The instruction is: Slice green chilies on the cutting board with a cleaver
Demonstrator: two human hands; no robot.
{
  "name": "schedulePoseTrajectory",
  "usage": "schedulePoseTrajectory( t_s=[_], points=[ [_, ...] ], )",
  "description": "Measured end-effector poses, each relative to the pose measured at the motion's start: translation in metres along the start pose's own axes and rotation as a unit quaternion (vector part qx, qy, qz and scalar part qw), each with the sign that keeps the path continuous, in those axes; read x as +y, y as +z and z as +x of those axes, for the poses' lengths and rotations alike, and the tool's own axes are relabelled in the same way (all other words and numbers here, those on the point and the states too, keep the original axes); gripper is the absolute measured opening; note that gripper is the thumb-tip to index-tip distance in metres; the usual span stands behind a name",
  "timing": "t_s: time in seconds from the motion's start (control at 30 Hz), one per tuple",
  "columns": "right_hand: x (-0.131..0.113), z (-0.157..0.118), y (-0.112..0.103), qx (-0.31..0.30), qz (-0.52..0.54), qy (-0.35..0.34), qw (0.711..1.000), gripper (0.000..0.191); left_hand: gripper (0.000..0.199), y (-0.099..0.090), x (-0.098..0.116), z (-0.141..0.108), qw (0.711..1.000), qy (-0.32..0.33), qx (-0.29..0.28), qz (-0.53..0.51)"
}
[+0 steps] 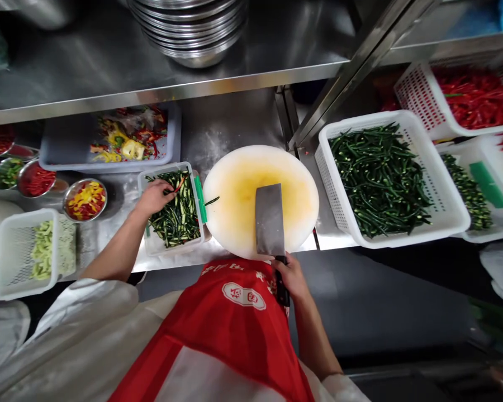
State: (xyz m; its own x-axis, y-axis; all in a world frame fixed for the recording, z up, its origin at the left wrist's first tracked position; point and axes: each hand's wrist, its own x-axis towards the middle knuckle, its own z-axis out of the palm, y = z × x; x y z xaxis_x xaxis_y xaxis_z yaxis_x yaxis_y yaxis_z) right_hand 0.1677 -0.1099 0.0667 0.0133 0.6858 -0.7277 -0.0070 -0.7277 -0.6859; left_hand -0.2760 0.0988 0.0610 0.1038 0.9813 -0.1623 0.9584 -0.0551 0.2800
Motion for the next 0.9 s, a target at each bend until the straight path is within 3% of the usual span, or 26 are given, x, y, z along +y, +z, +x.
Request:
schedulePoseTrajectory(
  t_s=[0.13, 0.3, 0.47, 0.63, 0.73, 0.8, 0.9],
  points=[
    [-0.004, 0.004, -0.001, -0.002, 0.002, -0.001, 1.0, 0.024, 0.027, 0.001, 0.035, -0.025, 0.998, 0.016, 0.062, -0.03],
    [-0.01, 0.008, -0.003, 0.001, -0.006, -0.016, 1.0, 0.022, 0.027, 0.019, 0.111, -0.022, 0.989, 0.146, -0.026, 0.015],
    [-0.005, 0.007, -0.001, 0.011, -0.02, -0.021, 1.0, 0.023, 0.03, 0.044, 0.147, -0.001, 0.97, 0.194, -0.071, 0.128],
    [0.004, 0.0, 0.008, 0.013, 0.007, -0.019, 1.0, 0.023, 0.03, 0.057, 0.165, -0.002, 0.966, 0.225, -0.082, 0.096],
    [0.005, -0.004, 0.012, 0.01, 0.019, -0.013, 1.0, 0.023, 0.025, 0.052, 0.166, -0.002, 0.983, 0.174, -0.053, 0.0],
    [0.005, -0.005, 0.013, 0.004, 0.012, -0.008, 1.0, 0.023, 0.023, 0.041, 0.154, 0.002, 0.99, 0.107, -0.017, -0.09],
    [0.005, -0.004, 0.013, 0.0, 0.009, -0.002, 1.0, 0.021, 0.024, 0.017, 0.113, 0.005, 0.979, -0.003, 0.064, -0.194]
  ],
)
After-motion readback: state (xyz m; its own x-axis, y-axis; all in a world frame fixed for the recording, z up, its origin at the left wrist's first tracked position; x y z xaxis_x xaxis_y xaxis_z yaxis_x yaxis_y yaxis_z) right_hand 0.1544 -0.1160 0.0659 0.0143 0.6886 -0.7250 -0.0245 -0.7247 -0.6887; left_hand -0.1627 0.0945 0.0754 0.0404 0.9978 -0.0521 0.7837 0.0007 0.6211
